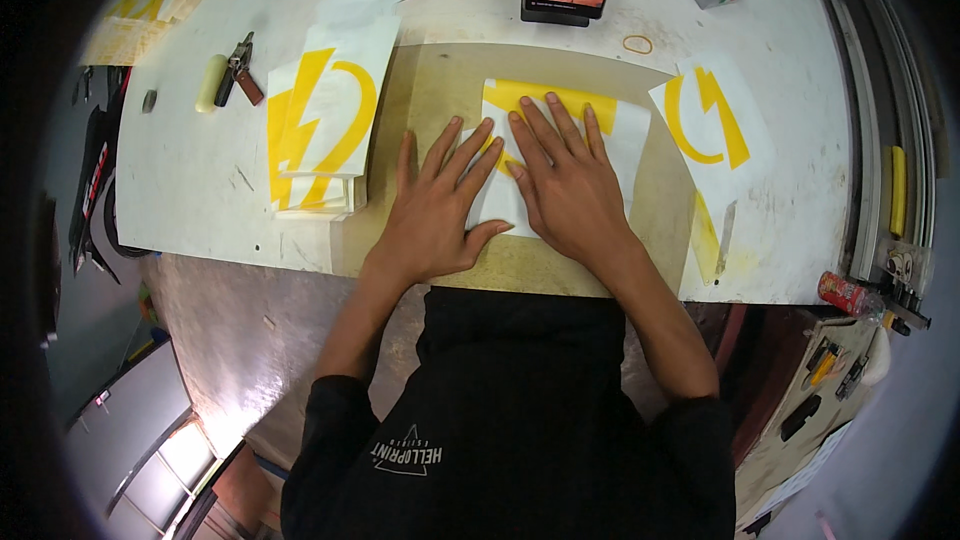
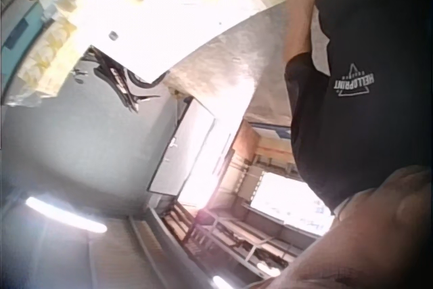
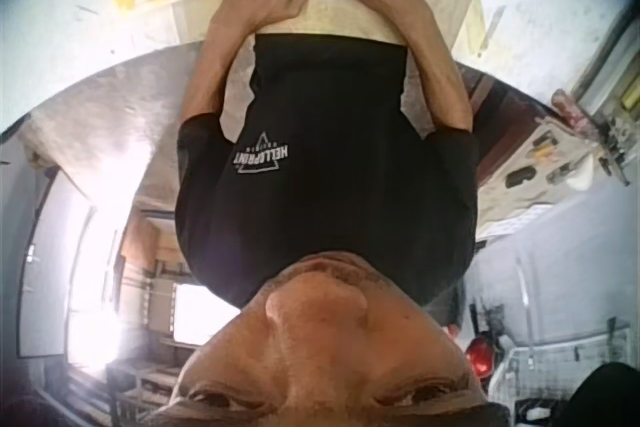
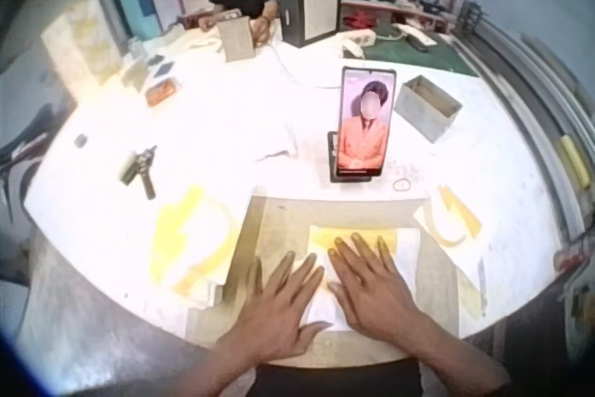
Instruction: The person uses a utility knife to cut around a yellow logo printed on white sheets. They repeatedly flip each sheet, trim the edges, and stack the finished pieces on the table.
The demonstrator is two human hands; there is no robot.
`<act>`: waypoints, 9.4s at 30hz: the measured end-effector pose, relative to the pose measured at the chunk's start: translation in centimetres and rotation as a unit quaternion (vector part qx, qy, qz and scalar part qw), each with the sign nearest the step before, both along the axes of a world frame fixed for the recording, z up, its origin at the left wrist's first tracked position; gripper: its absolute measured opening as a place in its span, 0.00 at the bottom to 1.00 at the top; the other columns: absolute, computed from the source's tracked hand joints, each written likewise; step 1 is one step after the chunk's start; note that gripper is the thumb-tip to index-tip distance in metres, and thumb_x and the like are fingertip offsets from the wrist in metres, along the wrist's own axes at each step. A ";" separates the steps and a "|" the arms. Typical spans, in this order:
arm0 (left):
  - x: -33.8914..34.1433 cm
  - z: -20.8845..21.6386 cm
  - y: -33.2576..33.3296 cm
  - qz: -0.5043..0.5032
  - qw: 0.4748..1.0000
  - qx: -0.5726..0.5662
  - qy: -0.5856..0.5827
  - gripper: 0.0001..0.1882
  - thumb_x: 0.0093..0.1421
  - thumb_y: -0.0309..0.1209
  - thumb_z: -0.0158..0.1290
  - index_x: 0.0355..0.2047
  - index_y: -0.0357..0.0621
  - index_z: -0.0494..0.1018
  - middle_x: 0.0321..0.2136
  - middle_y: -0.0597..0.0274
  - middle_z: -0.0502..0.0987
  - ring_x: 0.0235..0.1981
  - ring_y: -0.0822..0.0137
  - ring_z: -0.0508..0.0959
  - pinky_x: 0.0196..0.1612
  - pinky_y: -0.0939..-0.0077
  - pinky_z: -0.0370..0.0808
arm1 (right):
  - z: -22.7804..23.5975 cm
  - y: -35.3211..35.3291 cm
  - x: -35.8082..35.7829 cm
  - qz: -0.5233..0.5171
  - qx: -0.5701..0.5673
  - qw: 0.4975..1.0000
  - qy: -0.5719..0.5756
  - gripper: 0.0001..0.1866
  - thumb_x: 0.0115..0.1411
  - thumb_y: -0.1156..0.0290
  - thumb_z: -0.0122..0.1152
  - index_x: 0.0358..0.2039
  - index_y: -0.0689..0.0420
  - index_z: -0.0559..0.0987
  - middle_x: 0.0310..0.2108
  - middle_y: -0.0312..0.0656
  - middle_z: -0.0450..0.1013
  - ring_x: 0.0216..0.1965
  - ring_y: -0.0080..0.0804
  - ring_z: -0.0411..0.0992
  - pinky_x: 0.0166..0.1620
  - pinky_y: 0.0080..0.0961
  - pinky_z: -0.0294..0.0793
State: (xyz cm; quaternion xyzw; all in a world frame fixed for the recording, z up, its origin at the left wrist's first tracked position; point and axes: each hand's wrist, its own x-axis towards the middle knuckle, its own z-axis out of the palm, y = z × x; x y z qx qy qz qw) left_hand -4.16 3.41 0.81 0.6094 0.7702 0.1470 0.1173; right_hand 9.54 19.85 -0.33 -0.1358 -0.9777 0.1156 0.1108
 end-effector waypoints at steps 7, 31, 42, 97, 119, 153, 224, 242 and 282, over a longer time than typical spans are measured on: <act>-2.6 1.0 2.9 -0.023 0.994 -0.103 0.017 0.72 0.41 0.65 0.71 0.77 0.44 0.48 0.79 0.57 0.45 0.79 0.44 0.42 0.73 0.23 0.37 | -0.7 0.7 -1.9 0.005 0.017 1.000 0.000 0.29 0.72 0.59 0.53 0.68 0.62 0.70 0.72 0.47 0.63 0.75 0.49 0.57 0.75 0.62 0.45; 1.0 -1.4 0.2 -0.019 0.985 0.167 -0.033 0.20 0.54 0.30 0.70 0.49 0.48 0.83 0.44 0.64 0.82 0.48 0.59 0.80 0.65 0.51 0.68 | -0.9 1.5 9.1 -0.004 -0.089 0.988 0.128 0.22 0.46 0.81 0.72 0.45 0.54 0.86 0.39 0.40 0.76 0.41 0.40 0.72 0.53 0.41 0.68; 4.6 -1.2 -3.3 -0.029 0.987 0.156 0.030 0.18 0.59 0.29 0.66 0.49 0.40 0.82 0.57 0.57 0.80 0.60 0.52 0.78 0.64 0.51 0.72 | -0.6 -1.8 12.6 0.016 -0.080 0.993 0.086 0.20 0.58 0.73 0.72 0.51 0.61 0.83 0.63 0.43 0.75 0.69 0.45 0.67 0.71 0.55 0.63; 9.0 -2.1 -1.6 -0.014 0.991 0.126 0.041 0.22 0.66 0.37 0.58 0.57 0.38 0.77 0.64 0.54 0.74 0.57 0.55 0.76 0.67 0.49 0.66 | 2.7 1.6 4.1 0.003 -0.061 0.990 0.127 0.19 0.58 0.76 0.70 0.52 0.56 0.82 0.36 0.39 0.81 0.43 0.34 0.79 0.70 0.55 0.60; 3.3 -0.9 1.9 -0.020 1.000 0.015 0.002 0.47 0.65 0.55 0.53 0.73 0.32 0.56 0.76 0.44 0.54 0.77 0.49 0.53 0.77 0.42 0.43 | 0.1 1.3 10.2 -0.135 -0.027 0.990 -0.007 0.29 0.68 0.60 0.63 0.64 0.63 0.73 0.70 0.51 0.66 0.71 0.49 0.62 0.74 0.60 0.51; 6.3 -1.7 1.2 0.033 0.999 0.011 0.031 0.48 0.69 0.56 0.47 0.72 0.23 0.53 0.75 0.35 0.52 0.77 0.42 0.51 0.75 0.32 0.38 | -1.9 0.4 7.2 -0.300 0.042 0.936 0.180 0.06 0.58 0.77 0.66 0.31 0.56 0.76 0.28 0.43 0.69 0.35 0.46 0.68 0.42 0.46 0.62; 5.1 -0.5 2.1 -0.070 0.989 0.101 -0.083 0.32 0.52 0.45 0.72 0.56 0.50 0.80 0.65 0.46 0.69 0.71 0.41 0.63 0.73 0.34 0.51 | 0.5 -5.6 16.4 0.002 -0.038 0.993 0.109 0.20 0.51 0.76 0.72 0.47 0.50 0.86 0.42 0.33 0.77 0.44 0.33 0.73 0.56 0.49 0.63; 4.6 -0.5 2.2 -0.063 0.993 0.073 -0.070 0.22 0.61 0.43 0.66 0.53 0.49 0.82 0.63 0.49 0.70 0.71 0.46 0.62 0.74 0.33 0.46 | 0.9 -4.9 15.4 -0.004 -0.021 0.993 0.114 0.22 0.49 0.75 0.72 0.47 0.48 0.87 0.37 0.32 0.73 0.44 0.33 0.72 0.57 0.47 0.64; 5.9 -0.1 1.1 -0.077 0.995 0.032 -0.057 0.38 0.61 0.54 0.62 0.66 0.47 0.72 0.73 0.42 0.58 0.76 0.37 0.51 0.72 0.24 0.41 | 2.5 1.8 18.0 -0.223 -0.274 0.926 0.132 0.13 0.58 0.80 0.71 0.44 0.59 0.86 0.38 0.43 0.77 0.38 0.36 0.75 0.47 0.32 0.71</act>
